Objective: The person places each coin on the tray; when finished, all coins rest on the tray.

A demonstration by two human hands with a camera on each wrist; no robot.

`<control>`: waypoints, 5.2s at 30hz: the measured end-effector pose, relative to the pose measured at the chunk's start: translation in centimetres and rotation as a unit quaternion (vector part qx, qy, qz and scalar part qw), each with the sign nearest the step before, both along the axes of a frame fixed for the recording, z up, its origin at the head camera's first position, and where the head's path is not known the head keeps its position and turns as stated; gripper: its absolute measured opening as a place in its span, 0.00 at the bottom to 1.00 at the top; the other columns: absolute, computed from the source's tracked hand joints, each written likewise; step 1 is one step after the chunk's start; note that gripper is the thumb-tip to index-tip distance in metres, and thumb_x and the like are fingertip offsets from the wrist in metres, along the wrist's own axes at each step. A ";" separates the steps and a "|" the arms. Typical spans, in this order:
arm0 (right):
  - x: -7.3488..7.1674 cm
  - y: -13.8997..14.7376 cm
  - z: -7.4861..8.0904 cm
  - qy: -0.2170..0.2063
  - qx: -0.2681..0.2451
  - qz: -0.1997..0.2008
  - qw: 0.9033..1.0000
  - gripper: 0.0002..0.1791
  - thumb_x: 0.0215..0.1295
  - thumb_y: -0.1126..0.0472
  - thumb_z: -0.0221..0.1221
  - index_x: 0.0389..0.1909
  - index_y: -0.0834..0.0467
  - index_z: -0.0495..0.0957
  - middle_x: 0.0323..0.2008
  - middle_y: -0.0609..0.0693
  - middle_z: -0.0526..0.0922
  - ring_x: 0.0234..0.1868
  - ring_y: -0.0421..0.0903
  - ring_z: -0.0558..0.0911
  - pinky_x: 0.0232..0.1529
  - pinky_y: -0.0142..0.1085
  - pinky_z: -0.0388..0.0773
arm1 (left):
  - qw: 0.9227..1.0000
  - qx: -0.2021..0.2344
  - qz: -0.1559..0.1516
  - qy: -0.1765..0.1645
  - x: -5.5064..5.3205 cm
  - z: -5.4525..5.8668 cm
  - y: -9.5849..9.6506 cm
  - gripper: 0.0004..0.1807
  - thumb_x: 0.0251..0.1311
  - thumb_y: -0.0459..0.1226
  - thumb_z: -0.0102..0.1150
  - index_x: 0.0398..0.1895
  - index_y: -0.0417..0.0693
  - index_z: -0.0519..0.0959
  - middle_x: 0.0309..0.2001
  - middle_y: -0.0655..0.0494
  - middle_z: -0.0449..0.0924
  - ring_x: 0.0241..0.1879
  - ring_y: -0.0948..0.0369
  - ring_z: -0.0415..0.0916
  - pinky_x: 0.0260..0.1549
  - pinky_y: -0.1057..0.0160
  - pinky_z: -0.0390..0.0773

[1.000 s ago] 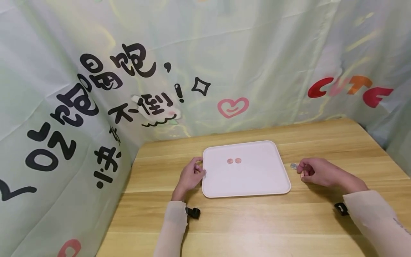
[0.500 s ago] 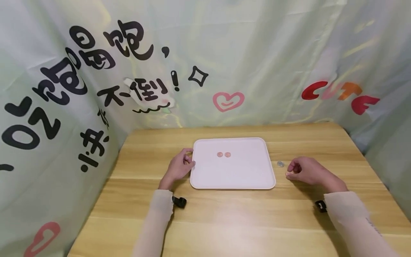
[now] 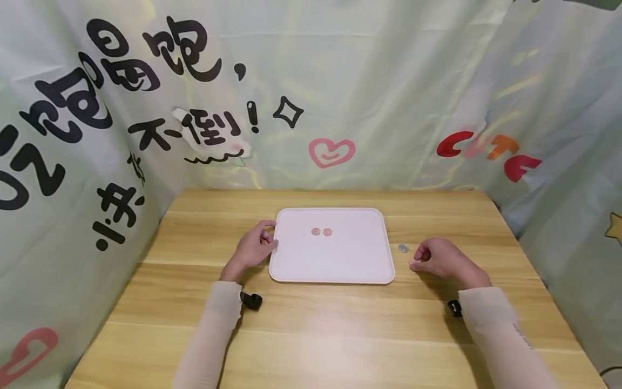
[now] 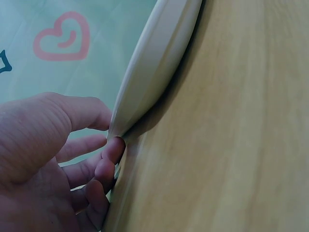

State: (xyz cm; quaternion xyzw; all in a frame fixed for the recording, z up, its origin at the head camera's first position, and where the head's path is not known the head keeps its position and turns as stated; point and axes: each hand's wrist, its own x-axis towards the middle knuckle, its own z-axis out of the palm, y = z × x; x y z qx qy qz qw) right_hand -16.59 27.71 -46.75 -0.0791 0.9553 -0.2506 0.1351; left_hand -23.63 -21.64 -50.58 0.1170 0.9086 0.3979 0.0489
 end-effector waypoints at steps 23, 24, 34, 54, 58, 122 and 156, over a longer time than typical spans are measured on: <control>-1.2 -3.2 -0.3 -0.037 -0.010 0.019 0.999 0.11 0.71 0.58 0.72 0.36 0.62 0.84 0.33 0.52 0.84 0.35 0.46 0.77 0.40 0.40 0.76 | 1.000 -0.023 -0.003 0.021 -0.7 1.8 -3.1 0.29 0.71 0.34 0.66 0.73 0.40 0.74 0.41 0.47 0.85 0.37 0.58 0.78 0.43 0.60 0.75; -1.2 -3.0 -0.2 -0.038 -0.006 0.019 0.999 0.11 0.71 0.58 0.72 0.36 0.62 0.84 0.33 0.52 0.84 0.35 0.46 0.77 0.40 0.40 0.76 | 1.000 -0.019 -0.002 0.019 -0.6 1.7 -2.8 0.29 0.71 0.34 0.67 0.74 0.40 0.74 0.41 0.47 0.85 0.37 0.58 0.77 0.43 0.60 0.75; -0.8 -1.5 0.4 -0.004 -0.023 0.032 0.999 0.10 0.65 0.64 0.74 0.37 0.63 0.82 0.34 0.52 0.86 0.37 0.44 0.81 0.43 0.41 0.80 | 1.000 0.010 0.014 0.001 0.1 0.6 -0.5 0.28 0.70 0.34 0.68 0.72 0.43 0.76 0.39 0.48 0.84 0.35 0.59 0.76 0.41 0.61 0.75; -0.4 0.0 0.8 0.027 0.019 0.059 0.998 0.16 0.50 0.63 0.77 0.32 0.58 0.78 0.29 0.48 0.80 0.32 0.42 0.75 0.36 0.35 0.73 | 0.999 0.032 0.034 -0.018 1.1 -1.2 2.0 0.28 0.70 0.36 0.69 0.72 0.46 0.77 0.39 0.51 0.84 0.34 0.60 0.75 0.40 0.61 0.74; -0.3 0.2 0.8 0.026 0.026 0.054 0.998 0.17 0.50 0.62 0.78 0.32 0.58 0.78 0.29 0.47 0.80 0.32 0.43 0.75 0.36 0.35 0.73 | 0.999 0.035 0.032 -0.017 1.2 -1.3 2.2 0.28 0.70 0.36 0.69 0.72 0.46 0.77 0.39 0.51 0.84 0.34 0.60 0.75 0.40 0.61 0.73; 0.3 -1.0 -0.4 0.031 -0.014 0.075 0.997 0.07 0.64 0.73 0.67 0.39 0.62 0.79 0.34 0.49 0.82 0.37 0.42 0.78 0.39 0.34 0.78 | 1.000 0.008 0.027 -0.013 0.2 -0.1 0.6 0.29 0.70 0.35 0.68 0.73 0.45 0.76 0.38 0.51 0.83 0.33 0.59 0.74 0.40 0.61 0.72; 1.0 -1.6 -0.8 0.030 -0.031 0.056 0.998 0.10 0.65 0.74 0.68 0.39 0.60 0.77 0.34 0.49 0.80 0.37 0.44 0.76 0.38 0.33 0.77 | 1.000 0.005 0.023 0.001 0.6 -0.6 -0.1 0.28 0.69 0.34 0.69 0.71 0.43 0.76 0.38 0.51 0.83 0.33 0.62 0.74 0.39 0.65 0.72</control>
